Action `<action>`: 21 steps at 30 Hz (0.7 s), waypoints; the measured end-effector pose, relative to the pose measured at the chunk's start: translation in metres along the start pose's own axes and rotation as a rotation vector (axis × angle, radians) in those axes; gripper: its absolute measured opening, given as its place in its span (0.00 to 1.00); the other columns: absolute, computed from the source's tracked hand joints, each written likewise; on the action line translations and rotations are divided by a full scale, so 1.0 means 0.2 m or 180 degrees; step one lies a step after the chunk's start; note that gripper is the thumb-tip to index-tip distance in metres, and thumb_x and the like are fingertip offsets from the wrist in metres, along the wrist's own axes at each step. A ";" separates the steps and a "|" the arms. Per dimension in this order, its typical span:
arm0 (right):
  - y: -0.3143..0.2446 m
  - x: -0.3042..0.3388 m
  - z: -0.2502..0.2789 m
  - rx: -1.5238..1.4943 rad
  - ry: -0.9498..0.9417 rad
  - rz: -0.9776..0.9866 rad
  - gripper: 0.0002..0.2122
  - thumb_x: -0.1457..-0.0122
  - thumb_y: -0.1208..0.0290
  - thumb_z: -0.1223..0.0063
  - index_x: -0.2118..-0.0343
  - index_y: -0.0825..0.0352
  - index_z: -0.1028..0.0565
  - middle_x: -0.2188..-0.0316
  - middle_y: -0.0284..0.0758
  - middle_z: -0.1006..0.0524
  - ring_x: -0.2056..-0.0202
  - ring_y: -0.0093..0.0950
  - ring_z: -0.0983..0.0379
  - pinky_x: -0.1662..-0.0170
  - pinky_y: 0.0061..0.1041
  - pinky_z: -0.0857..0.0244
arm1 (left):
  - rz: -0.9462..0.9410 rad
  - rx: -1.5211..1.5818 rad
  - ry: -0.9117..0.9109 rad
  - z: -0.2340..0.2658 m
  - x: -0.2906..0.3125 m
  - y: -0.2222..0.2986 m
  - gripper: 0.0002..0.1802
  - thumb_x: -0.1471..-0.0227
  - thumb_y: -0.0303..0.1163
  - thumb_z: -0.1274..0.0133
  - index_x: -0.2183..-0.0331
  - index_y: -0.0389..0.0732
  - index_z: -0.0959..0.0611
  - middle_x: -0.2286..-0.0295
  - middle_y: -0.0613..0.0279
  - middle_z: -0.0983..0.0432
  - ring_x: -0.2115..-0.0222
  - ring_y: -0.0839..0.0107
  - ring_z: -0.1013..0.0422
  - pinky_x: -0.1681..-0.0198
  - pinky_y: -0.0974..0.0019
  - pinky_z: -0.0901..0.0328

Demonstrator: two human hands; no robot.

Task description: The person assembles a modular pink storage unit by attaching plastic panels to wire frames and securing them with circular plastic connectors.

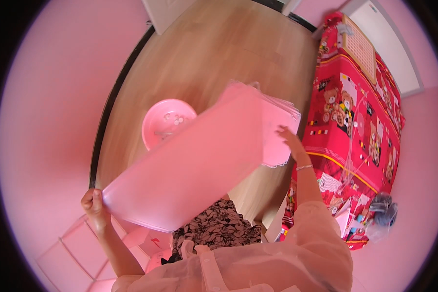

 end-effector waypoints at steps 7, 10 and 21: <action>0.44 0.52 -0.05 -0.2043 0.0186 -0.0990 0.25 0.44 0.52 0.77 0.53 0.67 0.40 0.60 0.38 0.33 0.57 0.29 0.38 0.53 0.30 0.45 | 0.1000 0.0222 -0.0807 -0.67 -0.38 -0.36 0.11 0.55 0.32 0.52 0.83 0.35 0.26 0.85 0.70 0.34 0.84 0.83 0.40 0.82 0.78 0.45; 0.51 0.67 -0.02 -0.1577 0.0047 -0.0445 0.16 0.45 0.63 0.60 0.57 0.66 0.36 0.66 0.34 0.30 0.65 0.25 0.32 0.63 0.29 0.36 | 0.1064 -0.0474 -0.1070 -0.97 -0.49 -0.53 0.15 0.54 0.39 0.53 0.70 0.34 0.26 0.76 0.64 0.30 0.79 0.78 0.35 0.77 0.75 0.40; 0.70 0.14 0.14 -0.0643 0.1270 0.0012 0.15 0.46 0.67 0.59 0.56 0.68 0.38 0.62 0.36 0.33 0.62 0.24 0.34 0.58 0.24 0.38 | 0.2082 -0.0721 -0.2088 -1.23 0.35 -1.24 0.25 0.60 0.42 0.50 0.60 0.41 0.34 0.69 0.64 0.33 0.71 0.75 0.37 0.71 0.72 0.40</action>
Point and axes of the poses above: each hand's wrist, its own x-axis away from the middle knuckle, its own z-axis out of the back of the hand, y = z × x, the point moved 10 cm from there along -x, towards the middle knuckle
